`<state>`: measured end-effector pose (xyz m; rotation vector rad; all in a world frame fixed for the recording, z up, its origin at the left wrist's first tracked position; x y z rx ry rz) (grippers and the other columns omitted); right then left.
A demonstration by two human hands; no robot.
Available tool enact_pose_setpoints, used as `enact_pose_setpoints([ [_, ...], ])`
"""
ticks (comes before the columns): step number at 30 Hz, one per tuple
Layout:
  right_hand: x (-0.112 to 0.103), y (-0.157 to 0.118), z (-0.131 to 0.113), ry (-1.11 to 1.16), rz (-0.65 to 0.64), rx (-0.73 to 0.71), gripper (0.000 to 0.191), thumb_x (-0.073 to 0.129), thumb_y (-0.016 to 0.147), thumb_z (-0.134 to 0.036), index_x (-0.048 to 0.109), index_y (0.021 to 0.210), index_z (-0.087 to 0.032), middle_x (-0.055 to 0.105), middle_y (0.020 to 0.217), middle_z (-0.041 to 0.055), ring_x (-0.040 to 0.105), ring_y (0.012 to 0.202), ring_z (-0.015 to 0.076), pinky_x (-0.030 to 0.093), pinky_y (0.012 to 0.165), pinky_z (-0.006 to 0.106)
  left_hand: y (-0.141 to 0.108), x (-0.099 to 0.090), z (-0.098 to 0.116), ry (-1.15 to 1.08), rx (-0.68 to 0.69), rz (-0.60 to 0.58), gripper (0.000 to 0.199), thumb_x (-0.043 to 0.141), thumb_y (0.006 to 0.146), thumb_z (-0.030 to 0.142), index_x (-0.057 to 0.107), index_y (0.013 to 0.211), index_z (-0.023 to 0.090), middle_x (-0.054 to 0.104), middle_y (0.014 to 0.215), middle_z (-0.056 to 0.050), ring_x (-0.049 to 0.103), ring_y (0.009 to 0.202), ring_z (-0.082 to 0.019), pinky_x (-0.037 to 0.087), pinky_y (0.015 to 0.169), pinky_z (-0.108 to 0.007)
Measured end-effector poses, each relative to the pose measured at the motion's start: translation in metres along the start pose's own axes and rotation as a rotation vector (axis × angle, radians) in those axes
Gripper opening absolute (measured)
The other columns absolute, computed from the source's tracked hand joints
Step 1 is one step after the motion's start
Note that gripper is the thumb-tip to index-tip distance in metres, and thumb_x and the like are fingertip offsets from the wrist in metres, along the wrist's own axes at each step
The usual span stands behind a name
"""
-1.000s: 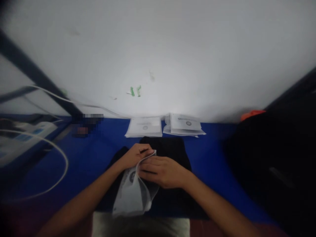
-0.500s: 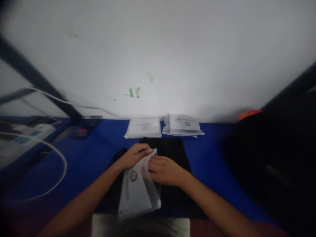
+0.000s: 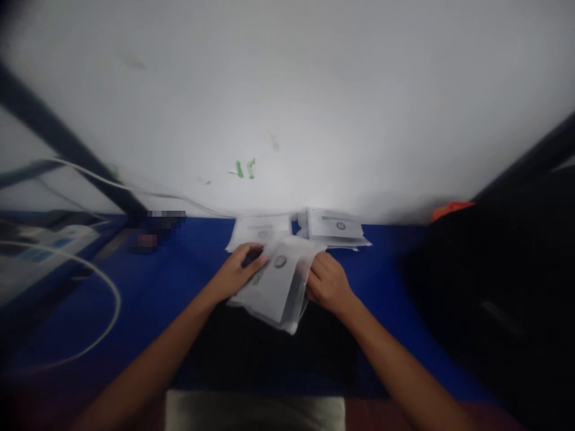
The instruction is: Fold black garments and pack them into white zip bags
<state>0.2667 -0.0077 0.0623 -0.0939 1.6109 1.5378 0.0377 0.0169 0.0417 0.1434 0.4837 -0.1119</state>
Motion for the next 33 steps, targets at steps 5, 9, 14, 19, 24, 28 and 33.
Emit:
enact_pose_setpoints([
  [5,-0.008,-0.007,0.022,-0.181,-0.005,0.07,0.024,0.056,0.087,-0.02,0.065,0.108,-0.014,0.066,0.088,0.0143,0.06,0.085,0.0297,0.049,0.07,0.041,-0.005,-0.005,-0.001,-0.267,-0.196,-0.422,0.039,0.067,0.082,0.053,0.069,0.087,0.015,0.067,0.074,-0.002,0.061,0.066,-0.015,0.045,0.059,-0.024],
  [9,-0.013,-0.006,0.022,-0.13,0.025,0.043,0.033,0.049,0.094,-0.027,0.062,0.119,-0.01,0.067,0.095,0.0166,0.061,0.087,0.0305,0.05,0.073,0.045,0.012,-0.033,-0.015,-0.334,-0.222,-0.138,0.037,0.075,0.072,0.05,0.061,0.074,0.015,0.064,0.065,-0.001,0.059,0.056,-0.012,0.046,0.053,-0.023],
  [14,-0.014,-0.002,0.007,0.024,0.085,-0.072,0.043,0.035,0.102,-0.029,0.051,0.136,-0.007,0.068,0.103,0.0185,0.063,0.098,0.0291,0.052,0.079,0.046,0.062,-0.065,-0.043,-0.187,-0.232,0.252,0.029,0.067,0.074,0.043,0.058,0.077,0.016,0.062,0.066,-0.001,0.057,0.055,-0.013,0.047,0.054,-0.025],
  [19,-0.007,0.0,-0.003,0.174,0.058,-0.094,0.04,0.033,0.102,-0.02,0.05,0.137,-0.012,0.07,0.102,0.0154,0.065,0.102,0.0265,0.054,0.081,0.045,0.106,-0.077,-0.062,0.074,-0.243,0.431,0.01,0.059,0.079,0.028,0.058,0.077,0.018,0.065,0.075,-0.004,0.063,0.072,-0.02,0.049,0.066,-0.03],
  [24,0.001,-0.003,-0.002,0.284,-0.046,-0.08,0.039,0.035,0.098,-0.013,0.05,0.135,-0.013,0.07,0.105,0.0156,0.064,0.101,0.0249,0.054,0.08,0.042,0.115,-0.083,-0.064,0.315,-0.225,0.515,0.004,0.057,0.083,0.021,0.058,0.087,0.02,0.067,0.1,-0.011,0.059,0.108,-0.032,0.044,0.091,-0.044],
  [28,0.008,-0.006,0.0,0.34,-0.157,-0.071,0.038,0.037,0.097,-0.009,0.053,0.131,-0.014,0.07,0.108,0.0137,0.062,0.101,0.0239,0.053,0.082,0.041,0.108,-0.067,-0.041,0.391,-0.078,0.499,0.02,0.054,0.088,0.024,0.055,0.106,0.016,0.056,0.124,-0.019,0.044,0.127,-0.035,0.033,0.106,-0.052],
  [33,0.011,-0.009,0.004,0.373,-0.213,-0.051,0.04,0.036,0.094,-0.006,0.054,0.129,-0.014,0.069,0.11,0.0132,0.06,0.106,0.0233,0.051,0.086,0.04,0.062,-0.006,0.007,0.322,0.184,0.165,0.027,0.056,0.092,0.043,0.059,0.105,0.02,0.065,0.112,-0.009,0.061,0.107,-0.024,0.048,0.097,-0.04],
])
Point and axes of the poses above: each hand's wrist, its own y-axis towards the middle knuckle, its own x-axis out of the palm, z = x × y, the point moved 4 cm from there along y, towards the middle knuckle
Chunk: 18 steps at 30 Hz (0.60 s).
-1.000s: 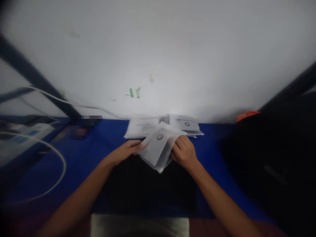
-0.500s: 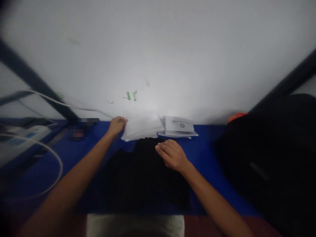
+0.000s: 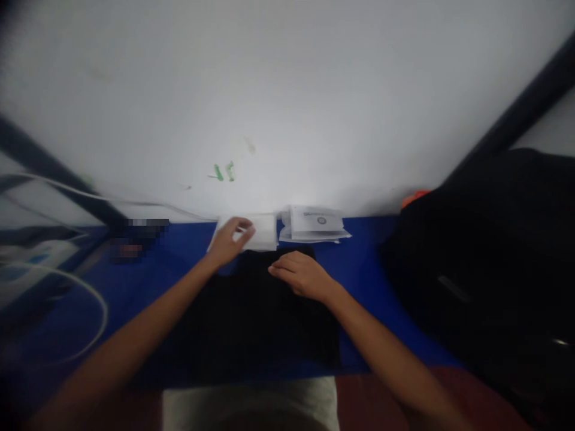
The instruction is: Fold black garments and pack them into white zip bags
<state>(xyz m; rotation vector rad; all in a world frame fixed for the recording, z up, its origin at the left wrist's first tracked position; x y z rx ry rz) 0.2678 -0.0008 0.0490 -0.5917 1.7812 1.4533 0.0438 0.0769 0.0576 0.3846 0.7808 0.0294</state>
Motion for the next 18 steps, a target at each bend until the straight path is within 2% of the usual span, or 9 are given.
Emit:
enact_pose_setpoints([
  [1,0.0,-0.001,0.001,0.007,-0.014,0.006,0.04,0.037,0.093,-0.006,0.054,0.129,-0.014,0.069,0.11,0.0136,0.06,0.107,0.0237,0.05,0.087,0.04,-0.016,0.008,0.017,-0.056,0.077,-0.114,0.033,0.058,0.09,0.048,0.059,0.111,0.022,0.066,0.112,-0.006,0.064,0.103,-0.022,0.051,0.093,-0.037],
  [2,0.001,-0.001,0.003,0.014,-0.032,0.015,0.04,0.038,0.092,-0.007,0.055,0.128,-0.013,0.069,0.111,0.0141,0.059,0.108,0.0243,0.05,0.088,0.041,-0.033,0.016,0.034,-0.16,0.183,-0.276,0.047,0.061,0.088,0.051,0.054,0.123,0.021,0.064,0.121,-0.009,0.062,0.11,-0.024,0.05,0.096,-0.039],
  [3,0.003,-0.002,0.004,0.021,-0.056,0.031,0.041,0.04,0.091,-0.007,0.055,0.128,-0.013,0.068,0.112,0.0146,0.059,0.109,0.0249,0.05,0.089,0.042,-0.05,0.022,0.047,-0.213,0.249,-0.4,0.069,0.069,0.081,0.056,0.045,0.135,0.021,0.059,0.131,-0.013,0.058,0.119,-0.028,0.048,0.101,-0.042],
  [4,0.004,-0.003,0.006,0.027,-0.087,0.053,0.042,0.041,0.089,-0.007,0.055,0.128,-0.014,0.067,0.114,0.015,0.058,0.11,0.0252,0.049,0.09,0.042,-0.064,0.026,0.057,-0.187,0.269,-0.477,0.091,0.077,0.072,0.059,0.036,0.144,0.021,0.051,0.142,-0.016,0.052,0.128,-0.032,0.043,0.107,-0.047],
  [6,0.008,-0.004,0.009,0.035,-0.157,0.109,0.047,0.045,0.084,-0.005,0.056,0.128,-0.014,0.066,0.119,0.0157,0.058,0.111,0.0257,0.048,0.091,0.042,-0.084,0.029,0.066,-0.098,0.27,-0.531,0.111,0.083,0.064,0.058,0.025,0.15,0.019,0.039,0.15,-0.019,0.042,0.135,-0.038,0.036,0.112,-0.055],
  [10,0.014,-0.005,0.013,0.051,-0.252,0.212,0.052,0.052,0.078,-0.003,0.054,0.129,-0.01,0.063,0.12,0.0175,0.057,0.109,0.0265,0.048,0.092,0.042,-0.095,0.023,0.061,-0.053,0.212,-0.479,0.088,0.072,0.078,0.035,0.024,0.151,0.021,0.041,0.146,-0.016,0.043,0.134,-0.034,0.037,0.112,-0.052],
  [14,0.014,-0.005,0.015,0.059,-0.256,0.262,0.047,0.054,0.083,-0.007,0.053,0.129,-0.012,0.064,0.116,0.0156,0.058,0.105,0.0259,0.049,0.09,0.043,-0.095,0.001,0.047,-0.09,0.169,-0.483,0.076,0.062,0.079,0.021,0.03,0.148,0.024,0.044,0.138,-0.011,0.047,0.128,-0.029,0.04,0.11,-0.047],
  [16,0.013,-0.004,0.014,0.056,-0.262,0.242,0.045,0.053,0.083,-0.006,0.055,0.127,-0.013,0.065,0.116,0.0144,0.058,0.106,0.0257,0.049,0.091,0.043,-0.094,-0.015,0.04,-0.082,0.186,-0.516,0.071,0.06,0.079,0.019,0.034,0.145,0.025,0.046,0.137,-0.01,0.045,0.128,-0.029,0.036,0.112,-0.049],
  [18,0.013,-0.003,0.012,0.054,-0.262,0.22,0.043,0.053,0.083,-0.005,0.056,0.125,-0.014,0.065,0.116,0.0139,0.058,0.107,0.026,0.05,0.091,0.043,-0.092,-0.028,0.03,-0.084,0.199,-0.565,0.057,0.059,0.083,0.025,0.043,0.138,0.025,0.052,0.131,-0.009,0.047,0.125,-0.029,0.037,0.11,-0.049],
])
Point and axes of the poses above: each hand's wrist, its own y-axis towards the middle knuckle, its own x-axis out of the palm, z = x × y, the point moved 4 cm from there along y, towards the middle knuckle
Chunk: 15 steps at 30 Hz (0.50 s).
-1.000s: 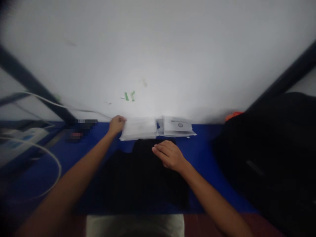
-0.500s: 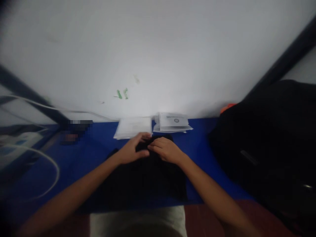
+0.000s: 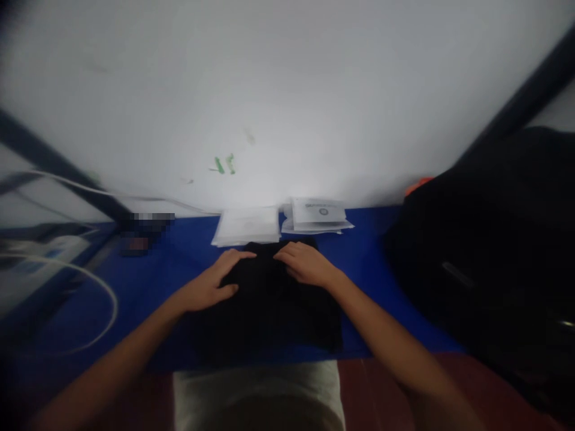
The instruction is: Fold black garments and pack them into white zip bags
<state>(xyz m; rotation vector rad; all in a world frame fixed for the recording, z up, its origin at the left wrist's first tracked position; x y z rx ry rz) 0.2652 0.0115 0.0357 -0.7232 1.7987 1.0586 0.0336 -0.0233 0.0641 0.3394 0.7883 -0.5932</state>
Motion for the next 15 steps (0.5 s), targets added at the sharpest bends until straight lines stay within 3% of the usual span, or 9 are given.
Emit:
enact_pose_setpoints([
  [3,-0.001,0.001,-0.002,0.012,0.031,-0.01,0.045,0.052,0.083,-0.005,0.055,0.127,-0.013,0.064,0.118,0.0146,0.058,0.109,0.0262,0.05,0.092,0.043,-0.001,-0.015,-0.013,-0.003,-0.05,0.048,0.026,0.054,0.091,0.039,0.059,0.111,0.024,0.06,0.113,-0.007,0.055,0.111,-0.027,0.043,0.102,-0.046],
  [5,-0.001,0.001,-0.002,0.025,0.057,-0.011,0.048,0.052,0.084,-0.006,0.052,0.131,-0.014,0.061,0.126,0.016,0.056,0.115,0.0266,0.049,0.096,0.045,0.005,-0.018,-0.017,0.032,-0.091,0.161,0.023,0.053,0.092,0.043,0.059,0.1,0.022,0.061,0.107,-0.006,0.057,0.105,-0.025,0.045,0.098,-0.044],
  [7,-0.002,0.0,-0.002,0.031,0.078,-0.002,0.05,0.052,0.084,-0.006,0.05,0.133,-0.014,0.055,0.134,0.0171,0.053,0.122,0.0272,0.048,0.1,0.046,0.015,-0.012,-0.012,0.082,-0.105,0.203,0.028,0.059,0.089,0.045,0.058,0.106,0.023,0.06,0.112,-0.007,0.057,0.108,-0.026,0.046,0.098,-0.044],
  [11,-0.004,-0.001,-0.002,0.01,0.075,0.023,0.048,0.053,0.085,-0.008,0.053,0.131,-0.017,0.052,0.138,0.0164,0.051,0.125,0.0273,0.048,0.101,0.047,0.03,0.012,0.005,0.17,-0.064,0.047,0.06,0.073,0.077,0.035,0.049,0.131,0.024,0.053,0.131,-0.009,0.052,0.122,-0.029,0.044,0.105,-0.045],
  [15,-0.005,-0.001,-0.006,-0.059,0.034,-0.016,0.037,0.053,0.087,-0.009,0.06,0.123,-0.017,0.055,0.133,0.0175,0.053,0.12,0.0276,0.049,0.097,0.045,0.021,0.01,-0.001,0.204,-0.042,-0.012,0.071,0.065,0.073,0.015,0.042,0.139,0.023,0.05,0.138,-0.011,0.046,0.13,-0.03,0.039,0.111,-0.046],
])
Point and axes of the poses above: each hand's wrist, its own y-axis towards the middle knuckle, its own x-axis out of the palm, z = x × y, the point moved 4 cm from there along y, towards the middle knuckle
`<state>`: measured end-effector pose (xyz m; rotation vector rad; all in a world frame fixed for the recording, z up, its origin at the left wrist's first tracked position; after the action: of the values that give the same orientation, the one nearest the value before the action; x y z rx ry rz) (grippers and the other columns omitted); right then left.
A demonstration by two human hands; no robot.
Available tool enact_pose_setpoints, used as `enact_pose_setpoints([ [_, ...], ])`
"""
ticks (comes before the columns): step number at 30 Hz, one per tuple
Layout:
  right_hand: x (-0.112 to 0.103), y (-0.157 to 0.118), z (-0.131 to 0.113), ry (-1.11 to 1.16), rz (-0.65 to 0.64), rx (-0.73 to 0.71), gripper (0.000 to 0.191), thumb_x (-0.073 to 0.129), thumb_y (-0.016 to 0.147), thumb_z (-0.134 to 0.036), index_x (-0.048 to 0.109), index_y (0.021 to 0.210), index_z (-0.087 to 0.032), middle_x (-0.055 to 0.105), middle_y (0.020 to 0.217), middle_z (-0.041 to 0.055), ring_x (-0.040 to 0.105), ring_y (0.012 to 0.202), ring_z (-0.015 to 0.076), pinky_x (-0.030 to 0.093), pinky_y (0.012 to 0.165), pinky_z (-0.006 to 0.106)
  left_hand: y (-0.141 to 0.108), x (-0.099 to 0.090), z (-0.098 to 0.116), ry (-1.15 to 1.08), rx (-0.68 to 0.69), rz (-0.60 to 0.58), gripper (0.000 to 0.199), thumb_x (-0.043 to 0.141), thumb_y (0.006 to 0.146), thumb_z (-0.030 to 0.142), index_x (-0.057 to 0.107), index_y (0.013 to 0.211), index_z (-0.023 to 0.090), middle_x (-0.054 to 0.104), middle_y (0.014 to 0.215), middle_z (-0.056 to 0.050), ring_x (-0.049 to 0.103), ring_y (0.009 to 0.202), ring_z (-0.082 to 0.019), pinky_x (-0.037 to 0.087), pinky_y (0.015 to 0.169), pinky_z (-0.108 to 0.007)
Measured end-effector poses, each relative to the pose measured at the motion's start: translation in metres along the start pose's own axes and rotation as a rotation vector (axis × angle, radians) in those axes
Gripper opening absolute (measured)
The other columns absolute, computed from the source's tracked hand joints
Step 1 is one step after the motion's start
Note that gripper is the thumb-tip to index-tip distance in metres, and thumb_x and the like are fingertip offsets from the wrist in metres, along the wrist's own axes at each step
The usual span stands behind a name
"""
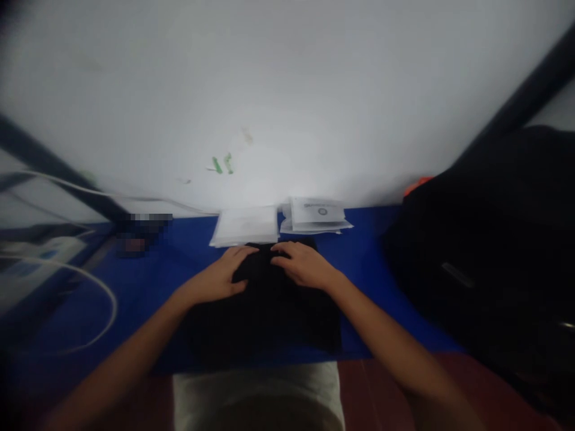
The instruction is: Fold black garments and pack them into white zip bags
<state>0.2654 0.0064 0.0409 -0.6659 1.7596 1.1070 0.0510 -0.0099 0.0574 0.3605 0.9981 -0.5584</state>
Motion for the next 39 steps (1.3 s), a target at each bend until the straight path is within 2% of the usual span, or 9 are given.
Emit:
enact_pose_setpoints([
  [7,0.003,0.002,0.0,-0.023,-0.041,-0.004,0.031,0.052,0.089,-0.011,0.064,0.117,-0.016,0.058,0.128,0.0171,0.056,0.114,0.027,0.05,0.092,0.043,-0.033,-0.018,-0.044,0.011,-0.073,-0.024,0.071,0.058,0.076,0.015,0.037,0.143,0.023,0.048,0.143,-0.012,0.044,0.133,-0.032,0.036,0.113,-0.053],
  [12,0.002,0.002,-0.001,-0.011,-0.043,-0.013,0.031,0.053,0.087,-0.01,0.064,0.116,-0.015,0.058,0.127,0.0173,0.056,0.113,0.0269,0.05,0.092,0.043,-0.022,-0.016,-0.014,0.04,-0.052,0.102,0.066,0.058,0.087,0.03,0.031,0.147,0.023,0.041,0.148,-0.013,0.039,0.138,-0.031,0.032,0.116,-0.051],
  [16,0.005,0.002,-0.004,-0.034,-0.092,-0.043,0.034,0.054,0.085,-0.009,0.063,0.117,-0.016,0.058,0.127,0.017,0.056,0.112,0.0269,0.048,0.091,0.043,-0.004,0.013,0.018,0.127,0.061,0.063,0.088,0.073,0.076,0.055,0.036,0.146,0.018,0.037,0.152,-0.018,0.032,0.141,-0.038,0.029,0.116,-0.054],
  [18,0.008,0.002,-0.006,-0.06,-0.124,-0.062,0.034,0.055,0.085,-0.007,0.063,0.117,-0.016,0.059,0.126,0.0153,0.055,0.112,0.0263,0.048,0.091,0.042,0.002,0.025,0.022,0.175,0.064,0.02,0.076,0.076,0.074,0.05,0.047,0.135,0.014,0.046,0.144,-0.02,0.039,0.136,-0.039,0.031,0.114,-0.055],
  [20,0.011,0.002,-0.007,-0.09,-0.151,-0.08,0.032,0.055,0.086,-0.007,0.064,0.114,-0.017,0.062,0.122,0.0133,0.055,0.11,0.0256,0.047,0.09,0.04,0.004,0.028,0.018,0.181,0.037,0.005,0.047,0.072,0.079,0.04,0.057,0.116,0.015,0.058,0.13,-0.017,0.051,0.126,-0.036,0.037,0.109,-0.051],
  [24,0.017,0.003,-0.007,-0.144,-0.201,-0.09,0.023,0.053,0.089,-0.008,0.064,0.108,-0.016,0.065,0.112,0.0123,0.056,0.102,0.0238,0.046,0.086,0.038,-0.004,0.004,0.006,0.108,0.005,0.098,0.021,0.061,0.089,0.036,0.06,0.102,0.02,0.066,0.112,-0.01,0.061,0.108,-0.028,0.046,0.097,-0.043],
  [32,0.002,0.002,-0.004,-0.224,-0.241,-0.048,0.019,0.049,0.088,-0.002,0.063,0.094,-0.014,0.065,0.093,0.01,0.057,0.086,0.0225,0.045,0.076,0.036,-0.063,-0.058,-0.049,0.036,-0.389,0.421,0.033,0.055,0.087,0.054,0.058,0.086,0.022,0.062,0.076,0.001,0.06,0.071,-0.019,0.047,0.066,-0.028],
  [36,-0.024,-0.024,0.002,-0.264,-0.187,-0.013,0.025,0.045,0.088,-0.001,0.064,0.099,-0.014,0.067,0.103,0.0128,0.06,0.092,0.0235,0.048,0.08,0.038,-0.094,-0.061,-0.067,-0.199,-0.503,0.445,0.04,0.058,0.083,0.061,0.053,0.076,0.021,0.059,0.065,0.004,0.062,0.064,-0.017,0.048,0.06,-0.026],
  [39,-0.039,-0.053,0.005,-0.278,-0.115,0.035,0.028,0.044,0.091,-0.003,0.065,0.105,-0.014,0.067,0.111,0.015,0.063,0.1,0.0256,0.052,0.085,0.041,-0.109,-0.05,-0.072,-0.366,-0.535,0.362,0.04,0.06,0.081,0.059,0.052,0.073,0.021,0.059,0.064,0.005,0.064,0.057,-0.016,0.049,0.06,-0.027],
])
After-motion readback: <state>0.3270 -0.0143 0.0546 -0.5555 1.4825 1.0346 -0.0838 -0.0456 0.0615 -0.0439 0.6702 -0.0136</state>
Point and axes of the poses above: each hand's wrist, its own y-axis towards the middle knuckle, its own x-axis out of the palm, z = x × y, the point moved 4 cm from there along y, towards the middle knuckle
